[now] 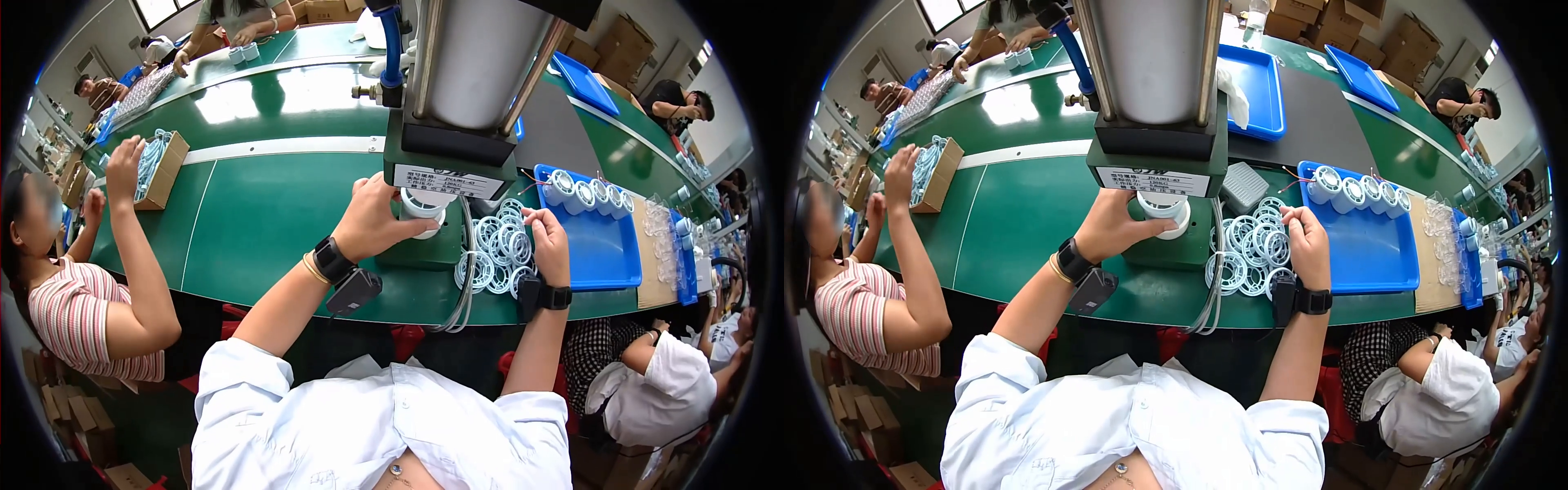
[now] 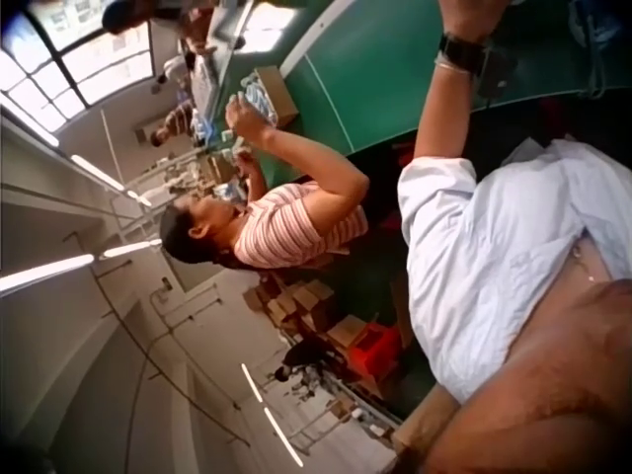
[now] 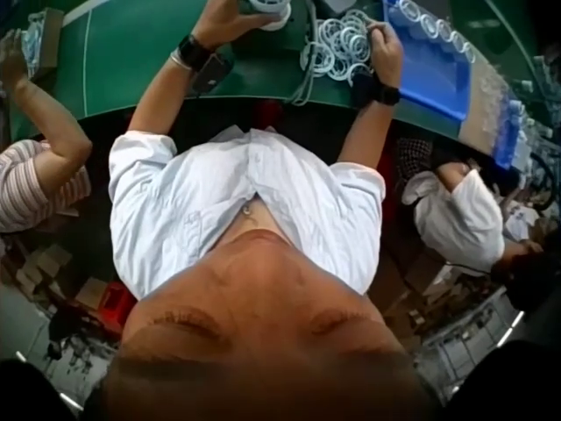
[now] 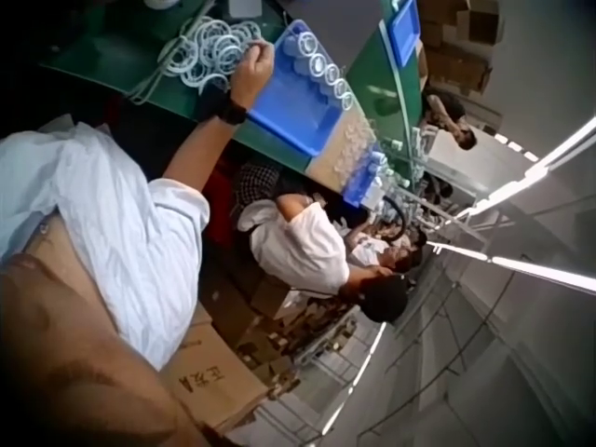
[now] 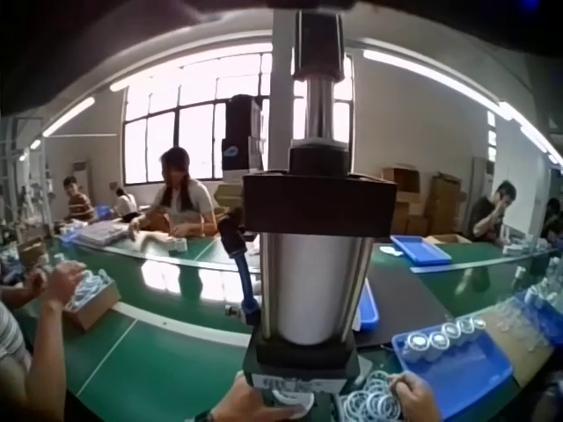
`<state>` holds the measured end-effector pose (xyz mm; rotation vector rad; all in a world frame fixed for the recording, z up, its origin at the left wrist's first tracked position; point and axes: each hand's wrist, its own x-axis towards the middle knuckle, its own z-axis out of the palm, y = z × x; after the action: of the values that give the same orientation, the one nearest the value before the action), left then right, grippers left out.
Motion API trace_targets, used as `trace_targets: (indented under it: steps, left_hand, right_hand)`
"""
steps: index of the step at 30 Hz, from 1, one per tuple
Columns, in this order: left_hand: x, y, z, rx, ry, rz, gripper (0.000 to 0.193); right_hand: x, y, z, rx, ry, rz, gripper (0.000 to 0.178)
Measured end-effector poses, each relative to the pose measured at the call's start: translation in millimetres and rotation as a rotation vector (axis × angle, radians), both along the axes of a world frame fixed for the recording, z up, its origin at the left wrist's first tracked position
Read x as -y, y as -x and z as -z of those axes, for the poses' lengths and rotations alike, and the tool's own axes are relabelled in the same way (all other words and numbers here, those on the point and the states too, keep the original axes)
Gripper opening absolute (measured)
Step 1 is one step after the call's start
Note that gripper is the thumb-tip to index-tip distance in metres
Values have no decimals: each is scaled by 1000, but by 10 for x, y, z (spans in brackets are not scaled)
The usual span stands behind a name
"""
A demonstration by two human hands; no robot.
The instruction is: The person picks up a motor from a blue tray, places it into a press machine, and presses it down. They then remove the motor from the machine and place it back onto the blue tray.
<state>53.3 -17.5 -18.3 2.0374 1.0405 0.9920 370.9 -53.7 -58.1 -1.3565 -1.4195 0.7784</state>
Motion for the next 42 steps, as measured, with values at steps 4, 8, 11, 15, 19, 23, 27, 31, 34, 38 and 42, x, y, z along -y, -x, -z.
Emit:
trace_targets:
  steps: [4, 8, 11, 15, 19, 23, 27, 31, 34, 38, 42]
  left_hand:
    - [-9, -63, 19, -13, -3, -4, 57]
    - [3, -28, 36, -70, -41, 9, 59]
    - [-105, 132, 125, -42, -98, 27, 59]
    - [-403, 797, 361, -169, -177, -97, 58]
    - [-370, 1067, 562, -587, -182, -266, 56]
    - [-359, 1050, 554, -722, -137, -317, 56]
    - [-344, 1074, 555, -726, -109, -327, 58]
    - [-344, 1058, 535, -730, -104, -332, 58]
    - [-367, 1028, 507, -728, -124, -334, 57]
    - [-398, 1075, 572, -717, -187, -318, 55]
    - [-439, 1099, 640, -702, -224, -277, 55]
  right_hand:
    - [-26, 183, -116, 87, -73, -55, 13]
    - [-76, 490, -312, 348, -39, -145, 18]
    - [-112, 588, -200, 606, -184, -125, 23]
    - [-127, 662, -217, 734, -181, -146, 30]
    - [-73, 655, -186, 753, -105, -151, 34]
    - [-89, 667, -176, 771, -93, -153, 36]
    - [-87, 700, -146, 787, -116, -150, 35]
    - [-142, 707, -193, 754, -157, -156, 35]
    - [-112, 864, -441, 547, -164, -256, 37]
    - [-147, 1347, -628, 372, -104, -364, 53]
    - [-194, 1288, -512, 183, -190, -261, 61]
